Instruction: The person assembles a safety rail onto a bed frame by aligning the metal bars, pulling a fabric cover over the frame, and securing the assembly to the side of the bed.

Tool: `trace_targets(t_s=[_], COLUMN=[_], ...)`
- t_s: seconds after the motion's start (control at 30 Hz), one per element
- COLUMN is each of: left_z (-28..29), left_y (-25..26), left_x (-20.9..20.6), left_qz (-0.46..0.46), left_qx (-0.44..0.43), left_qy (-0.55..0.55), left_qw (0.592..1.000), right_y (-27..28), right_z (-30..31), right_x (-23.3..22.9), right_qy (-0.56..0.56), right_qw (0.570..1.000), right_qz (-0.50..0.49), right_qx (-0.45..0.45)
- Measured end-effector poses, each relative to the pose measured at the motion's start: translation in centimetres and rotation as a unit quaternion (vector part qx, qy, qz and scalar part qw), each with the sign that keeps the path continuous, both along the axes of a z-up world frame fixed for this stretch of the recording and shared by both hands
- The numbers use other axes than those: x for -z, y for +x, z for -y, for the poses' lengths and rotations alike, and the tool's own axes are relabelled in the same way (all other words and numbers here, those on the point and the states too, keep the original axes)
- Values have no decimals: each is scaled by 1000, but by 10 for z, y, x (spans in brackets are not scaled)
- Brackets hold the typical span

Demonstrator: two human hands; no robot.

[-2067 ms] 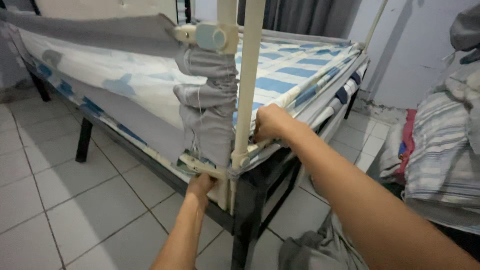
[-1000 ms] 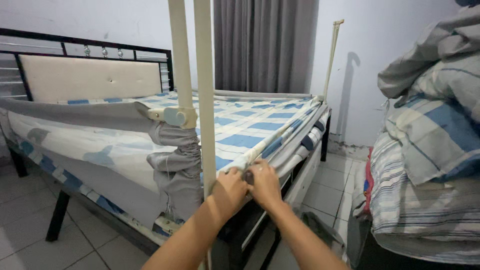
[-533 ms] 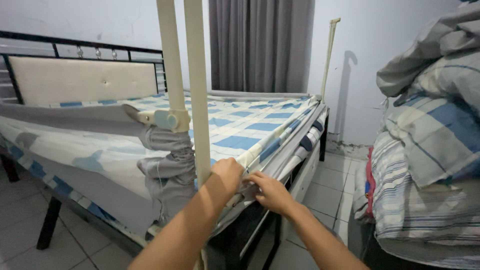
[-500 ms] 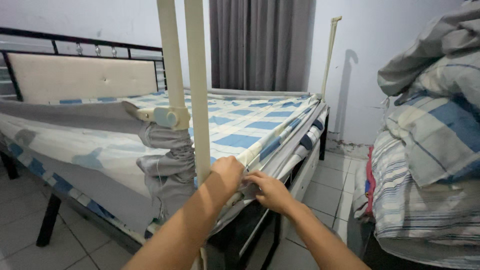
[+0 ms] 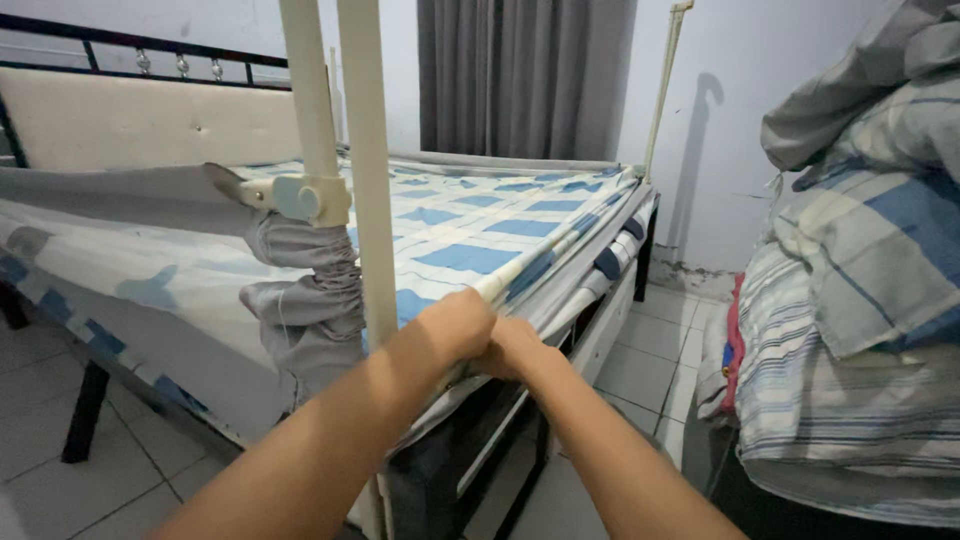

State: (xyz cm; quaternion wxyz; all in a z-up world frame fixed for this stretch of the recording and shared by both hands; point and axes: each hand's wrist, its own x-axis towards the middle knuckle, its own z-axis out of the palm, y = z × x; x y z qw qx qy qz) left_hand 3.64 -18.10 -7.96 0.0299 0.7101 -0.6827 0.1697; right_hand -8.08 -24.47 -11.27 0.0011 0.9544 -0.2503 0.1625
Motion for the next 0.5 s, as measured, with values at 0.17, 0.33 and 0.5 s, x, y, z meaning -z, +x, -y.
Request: trace_targets(t_s=[0.17,0.33,0.5], left_z=[1,-18,-40], left_y=[1,0,-9], left_x=[-13,-36,-29], left_qz=[-53,-195,-180], left_qx=[-59,-144,-128], left_qy=[114,287,248], left_qw=[990,927,943], right_y=[35,65,81], right_z=[43,77,86], right_x=[16,32,25], right_qy=[-15,-17,27], right_qw=[999,997,994], right_qz=[-45,-60,-92], right_qx=[19,46,45])
